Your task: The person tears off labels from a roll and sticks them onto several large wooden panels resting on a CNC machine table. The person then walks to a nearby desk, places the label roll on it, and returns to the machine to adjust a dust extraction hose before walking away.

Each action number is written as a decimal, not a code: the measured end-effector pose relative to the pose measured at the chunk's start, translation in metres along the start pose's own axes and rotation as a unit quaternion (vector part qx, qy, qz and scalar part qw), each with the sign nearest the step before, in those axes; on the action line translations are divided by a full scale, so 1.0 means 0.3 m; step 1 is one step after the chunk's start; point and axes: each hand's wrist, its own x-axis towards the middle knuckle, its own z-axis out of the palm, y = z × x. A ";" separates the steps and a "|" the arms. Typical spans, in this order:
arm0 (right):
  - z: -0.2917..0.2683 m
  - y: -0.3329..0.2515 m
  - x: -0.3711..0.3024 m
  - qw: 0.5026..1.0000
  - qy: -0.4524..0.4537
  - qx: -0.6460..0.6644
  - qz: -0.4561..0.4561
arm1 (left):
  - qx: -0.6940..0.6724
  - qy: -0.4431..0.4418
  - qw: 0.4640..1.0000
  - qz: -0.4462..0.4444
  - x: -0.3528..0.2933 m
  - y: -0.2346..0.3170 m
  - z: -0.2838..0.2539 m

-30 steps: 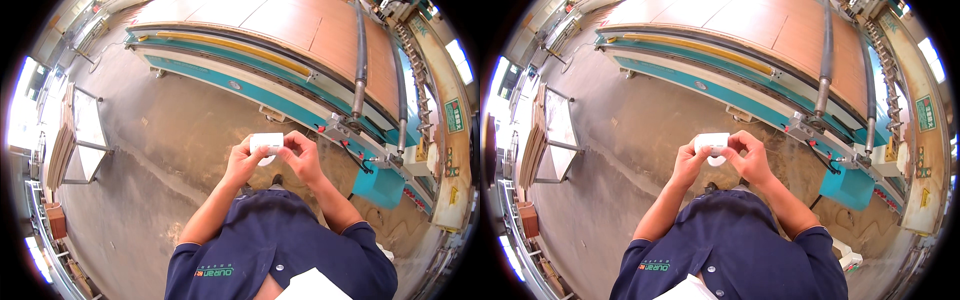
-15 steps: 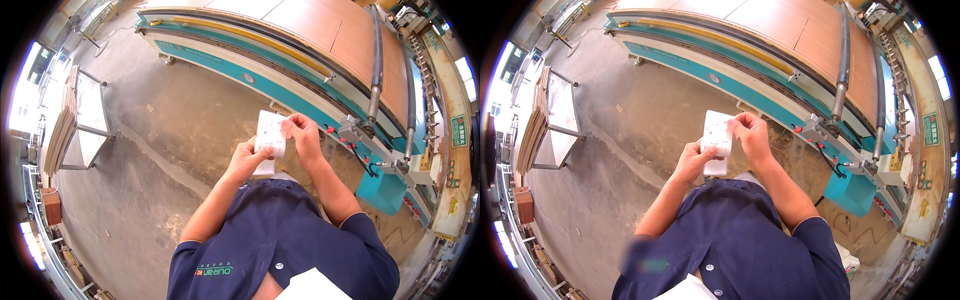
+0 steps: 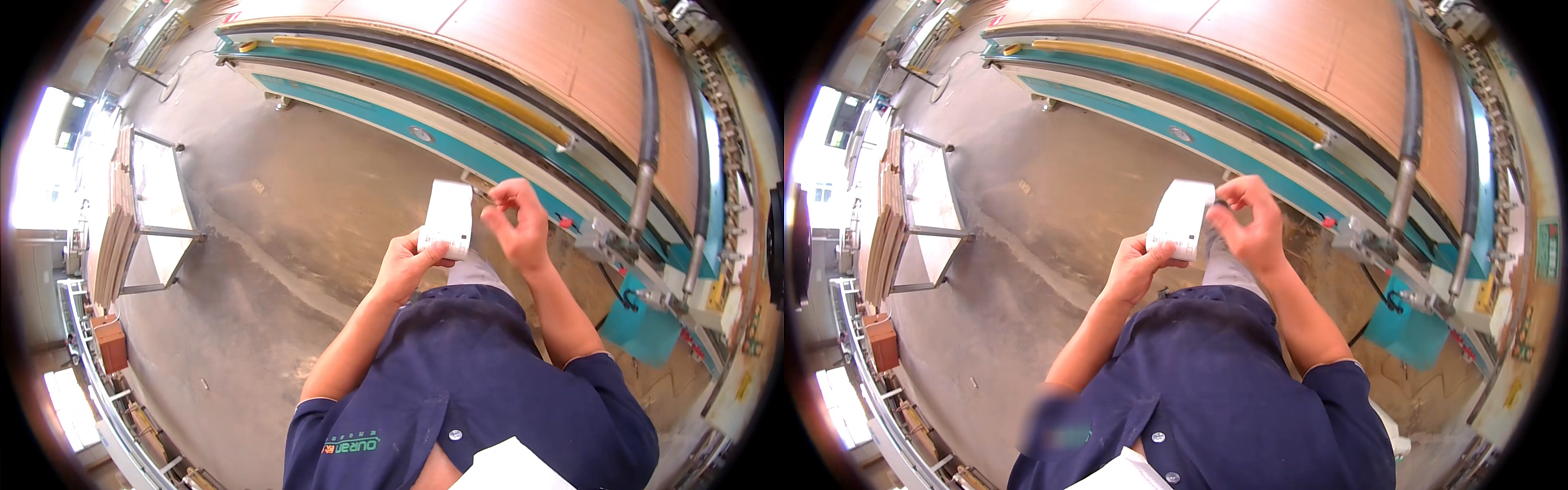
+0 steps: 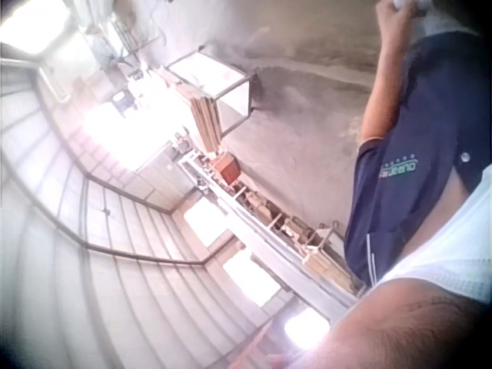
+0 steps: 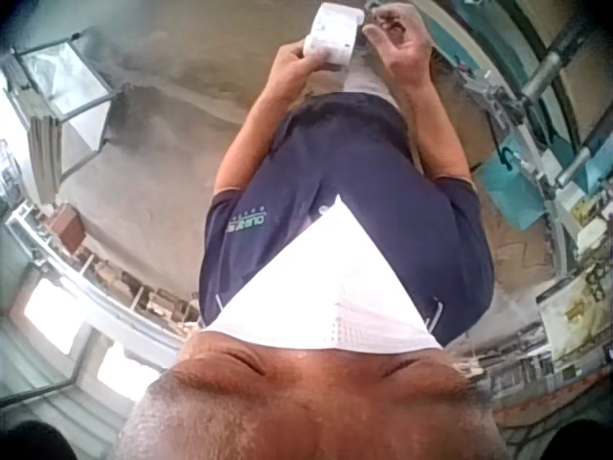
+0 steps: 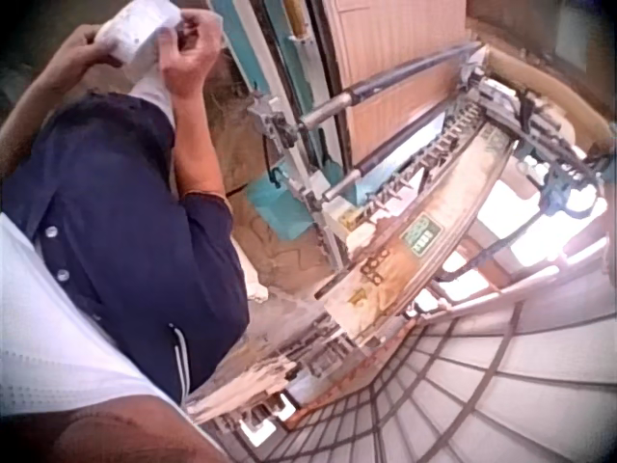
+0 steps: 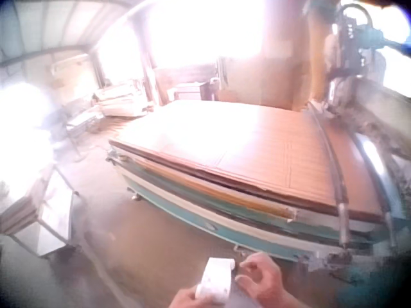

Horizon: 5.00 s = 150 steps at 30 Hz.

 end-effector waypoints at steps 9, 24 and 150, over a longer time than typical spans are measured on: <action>-0.005 0.170 0.466 0.964 -0.139 -0.114 -0.195 | 0.055 0.092 0.994 -0.034 0.487 0.210 -0.014; -0.145 0.369 0.857 0.978 -0.081 -0.140 -0.131 | 0.135 0.029 0.986 -0.095 0.975 0.396 0.075; -0.005 0.184 1.083 0.965 -0.087 -0.224 -0.108 | 0.126 -0.081 0.982 -0.118 1.077 0.633 -0.082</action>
